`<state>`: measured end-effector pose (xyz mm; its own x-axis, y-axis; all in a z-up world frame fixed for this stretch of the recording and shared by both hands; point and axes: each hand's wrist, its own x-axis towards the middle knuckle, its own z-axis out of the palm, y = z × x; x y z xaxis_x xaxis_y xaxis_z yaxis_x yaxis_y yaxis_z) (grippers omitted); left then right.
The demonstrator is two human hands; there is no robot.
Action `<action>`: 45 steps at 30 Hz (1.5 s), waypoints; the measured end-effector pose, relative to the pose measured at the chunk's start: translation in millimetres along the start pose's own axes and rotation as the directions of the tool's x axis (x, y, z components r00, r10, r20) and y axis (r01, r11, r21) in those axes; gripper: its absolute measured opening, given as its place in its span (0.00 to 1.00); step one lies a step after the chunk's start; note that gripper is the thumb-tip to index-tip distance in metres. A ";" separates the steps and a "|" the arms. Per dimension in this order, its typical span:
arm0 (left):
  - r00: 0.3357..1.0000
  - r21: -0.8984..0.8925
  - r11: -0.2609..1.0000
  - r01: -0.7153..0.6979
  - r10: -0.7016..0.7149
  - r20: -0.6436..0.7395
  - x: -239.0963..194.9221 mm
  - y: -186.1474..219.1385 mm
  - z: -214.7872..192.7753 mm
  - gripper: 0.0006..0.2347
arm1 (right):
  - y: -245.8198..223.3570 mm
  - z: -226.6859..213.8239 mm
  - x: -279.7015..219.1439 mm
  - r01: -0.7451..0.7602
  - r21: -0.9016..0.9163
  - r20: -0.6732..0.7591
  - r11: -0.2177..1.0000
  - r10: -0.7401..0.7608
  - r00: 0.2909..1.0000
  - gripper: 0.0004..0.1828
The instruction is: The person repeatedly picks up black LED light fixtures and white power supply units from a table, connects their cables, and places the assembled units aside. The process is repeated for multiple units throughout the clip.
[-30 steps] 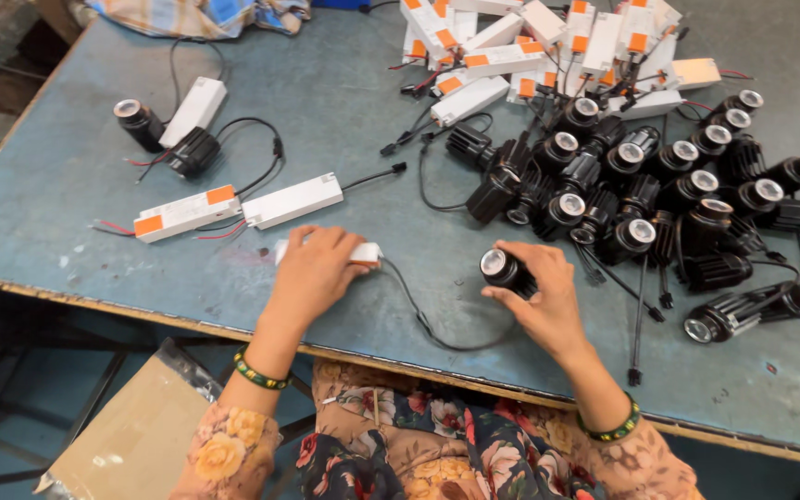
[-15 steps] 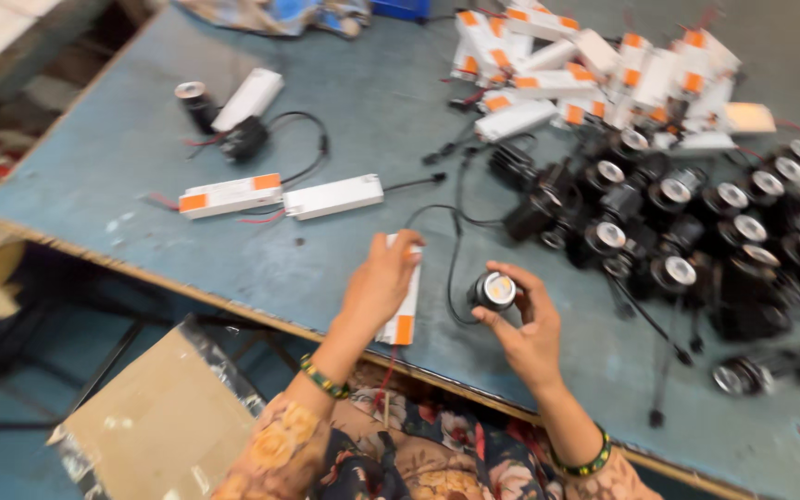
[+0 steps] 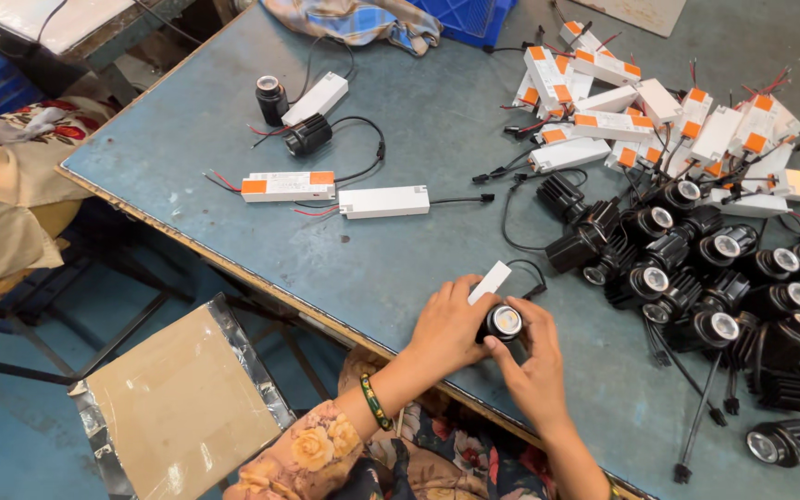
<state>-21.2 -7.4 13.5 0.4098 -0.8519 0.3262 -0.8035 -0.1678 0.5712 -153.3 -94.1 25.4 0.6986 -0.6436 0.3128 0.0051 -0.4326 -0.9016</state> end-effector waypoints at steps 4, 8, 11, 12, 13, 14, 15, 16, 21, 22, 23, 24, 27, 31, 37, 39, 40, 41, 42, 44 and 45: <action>1.000 -0.053 0.999 -0.002 0.002 -0.011 1.6 -1.6 -4.9 0.26 | -53.1 -57.1 4.6 0.238 -0.320 0.036 0.917 -0.239 0.970 0.12; 0.997 -0.066 0.997 -0.034 0.029 -0.073 -2.6 -5.0 -6.8 0.24 | -57.1 -167.7 35.4 0.853 0.003 0.796 0.522 -0.517 0.314 0.11; 0.997 -0.084 0.996 0.006 -0.013 -0.082 -9.0 -4.9 -11.8 0.24 | -15.9 -202.4 22.8 0.648 -0.213 0.771 0.732 -0.282 0.572 0.13; 0.994 -0.110 0.994 0.020 -0.031 -0.104 -8.7 -6.8 -17.4 0.25 | -5.5 -209.4 21.4 0.561 -0.318 0.701 0.765 -0.209 0.682 0.13; 0.991 -0.137 0.990 0.033 -0.050 -0.126 -10.1 -9.5 -24.3 0.25 | 1.9 -212.9 14.8 0.515 -0.384 0.654 0.766 -0.168 0.738 0.14; 0.988 -0.141 0.989 0.039 -0.059 -0.145 -12.5 -12.9 -30.6 0.25 | 8.9 -213.4 10.4 0.484 -0.434 0.626 0.760 -0.133 0.769 0.14; 0.984 -0.145 0.988 0.045 -0.069 -0.164 -14.4 -19.0 -38.4 0.25 | 14.5 -211.9 6.1 0.466 -0.471 0.606 0.749 -0.110 0.788 0.14; 0.981 -0.147 0.987 0.058 -0.084 -0.178 -18.7 -26.3 -47.8 0.25 | 19.3 -208.4 1.4 0.451 -0.495 0.597 0.743 -0.087 0.798 0.15; 0.948 -0.193 0.966 0.172 -0.215 -0.235 -27.0 -61.4 -99.9 0.26 | 31.3 -216.5 -11.1 0.392 -0.567 0.556 0.724 -0.015 0.831 0.17; 0.939 -0.172 0.966 0.192 -0.232 -0.253 -28.6 -67.8 -111.6 0.26 | 34.1 -220.1 -13.3 0.384 -0.575 0.552 0.722 -0.004 0.834 0.18; 0.930 -0.152 0.965 0.212 -0.247 -0.272 -30.2 -73.9 -122.9 0.27 | 37.2 -223.7 -16.2 0.379 -0.584 0.550 0.718 0.006 0.835 0.18; 0.920 -0.129 0.964 0.232 -0.261 -0.293 -31.0 -79.1 -132.6 0.27 | 41.2 -226.3 -18.9 0.375 -0.589 0.548 0.716 0.013 0.836 0.18; 0.858 -0.228 0.905 0.360 -0.417 -0.300 -33.8 -92.3 -156.8 0.25 | 51.7 -228.0 -28.6 0.366 -0.599 0.542 0.712 0.025 0.840 0.20; 0.880 -0.060 0.960 0.274 -0.276 -0.388 -34.5 -113.4 -178.5 0.25 | 63.7 -213.3 -39.6 0.373 -0.590 0.552 0.716 0.020 0.834 0.22; 0.857 0.028 0.956 0.291 -0.247 -0.452 -13.0 -170.9 -205.1 0.26 | 53.9 -190.6 -24.8 0.381 -0.511 0.590 0.771 -0.008 0.807 0.24; 0.830 0.025 0.948 0.318 -0.265 -0.490 1.6 -193.4 -217.5 0.26 | 55.5 -186.2 -3.6 0.432 -0.417 0.610 0.800 -0.106 0.785 0.25; 0.807 0.024 0.936 0.350 -0.289 -0.514 8.7 -204.9 -223.8 0.26 | 61.9 -175.4 -7.1 0.451 -0.351 0.612 0.820 -0.164 0.773 0.26; 0.783 0.020 0.924 0.382 -0.312 -0.539 16.2 -216.9 -229.6 0.26 | 73.9 -163.0 -12.9 0.448 -0.278 0.600 0.849 -0.211 0.772 0.26; 0.757 0.013 0.909 0.417 -0.339 -0.558 22.3 -229.9 -234.7 0.26 | 91.2 -145.7 -25.2 0.402 -0.213 0.569 0.890 -0.221 0.792 0.27; 0.689 0.015 0.850 0.527 -0.417 -0.593 39.4 -258.9 -243.8 0.26 | 139.7 -104.1 -62.0 0.122 -0.123 0.416 0.985 -0.060 0.907 0.26; 0.653 0.012 0.816 0.579 -0.454 -0.607 47.5 -273.2 -246.5 0.26 | 168.9 -90.1 -71.6 0.027 -0.036 0.376 0.999 -0.012 0.926 0.28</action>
<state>324.2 120.3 58.7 0.8942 -0.1789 0.4105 -0.4235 -0.6357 0.6454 -267.0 -178.0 -122.3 0.9163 -0.3536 0.1878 -0.0017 -0.4724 -0.8814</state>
